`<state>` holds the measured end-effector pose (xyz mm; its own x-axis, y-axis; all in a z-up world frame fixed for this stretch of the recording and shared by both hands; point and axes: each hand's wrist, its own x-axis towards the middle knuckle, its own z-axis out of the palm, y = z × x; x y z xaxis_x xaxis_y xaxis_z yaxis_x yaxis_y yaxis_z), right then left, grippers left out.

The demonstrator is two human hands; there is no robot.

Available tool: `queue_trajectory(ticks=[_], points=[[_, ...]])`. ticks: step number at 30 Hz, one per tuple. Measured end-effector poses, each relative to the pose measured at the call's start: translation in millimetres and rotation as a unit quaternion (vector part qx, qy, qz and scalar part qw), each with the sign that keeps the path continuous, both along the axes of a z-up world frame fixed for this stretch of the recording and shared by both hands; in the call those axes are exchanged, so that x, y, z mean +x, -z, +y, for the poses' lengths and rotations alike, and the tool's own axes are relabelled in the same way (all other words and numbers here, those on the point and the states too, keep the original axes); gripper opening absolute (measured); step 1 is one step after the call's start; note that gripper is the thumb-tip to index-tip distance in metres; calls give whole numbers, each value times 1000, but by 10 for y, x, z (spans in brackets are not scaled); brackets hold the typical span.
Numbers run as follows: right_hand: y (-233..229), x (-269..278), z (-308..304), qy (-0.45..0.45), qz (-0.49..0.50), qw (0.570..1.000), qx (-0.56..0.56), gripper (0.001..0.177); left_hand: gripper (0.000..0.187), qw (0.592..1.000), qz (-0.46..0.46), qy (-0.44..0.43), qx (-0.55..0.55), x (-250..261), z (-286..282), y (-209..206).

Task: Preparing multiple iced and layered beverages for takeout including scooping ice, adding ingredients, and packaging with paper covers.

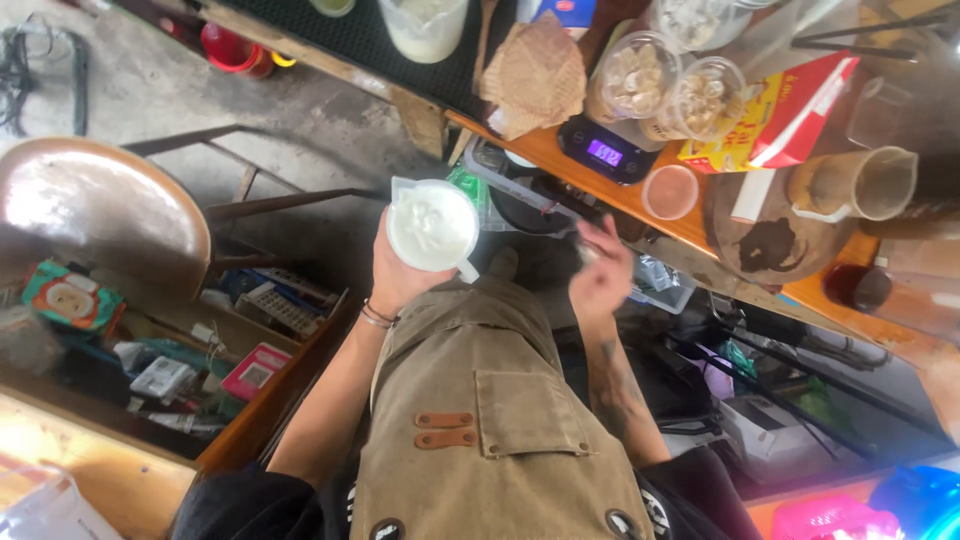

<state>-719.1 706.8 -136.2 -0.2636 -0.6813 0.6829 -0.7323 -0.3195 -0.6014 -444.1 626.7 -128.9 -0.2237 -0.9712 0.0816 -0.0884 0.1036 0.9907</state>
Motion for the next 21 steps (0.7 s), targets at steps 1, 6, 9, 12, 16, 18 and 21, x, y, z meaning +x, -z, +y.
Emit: queue_trajectory(ticks=[1,6,9,12,16,18,21], points=[[19,58,104,-5,-2,1000,2,15,91,1000,-2,-5,2,24,12,-23],[285,332,631,-89,-526,835,136,21,85,1000,-10,3,-3,59,-45,-157],[296,498,803,-163,-485,796,322,18,87,999,39,18,-17,-10,-48,-261],[722,371,1065,-243,-432,738,458,17,83,998,-3,20,-61,-93,-55,-389],[-155,115,840,-120,-419,821,370,17,86,998,27,38,-47,-157,-133,-583],[-632,-116,687,-103,-321,899,279,16,87,994,-20,62,-87,-192,-200,-694],[-1629,-79,223,-105,-59,970,211,15,73,967,-71,219,-108,-293,-322,-862]])
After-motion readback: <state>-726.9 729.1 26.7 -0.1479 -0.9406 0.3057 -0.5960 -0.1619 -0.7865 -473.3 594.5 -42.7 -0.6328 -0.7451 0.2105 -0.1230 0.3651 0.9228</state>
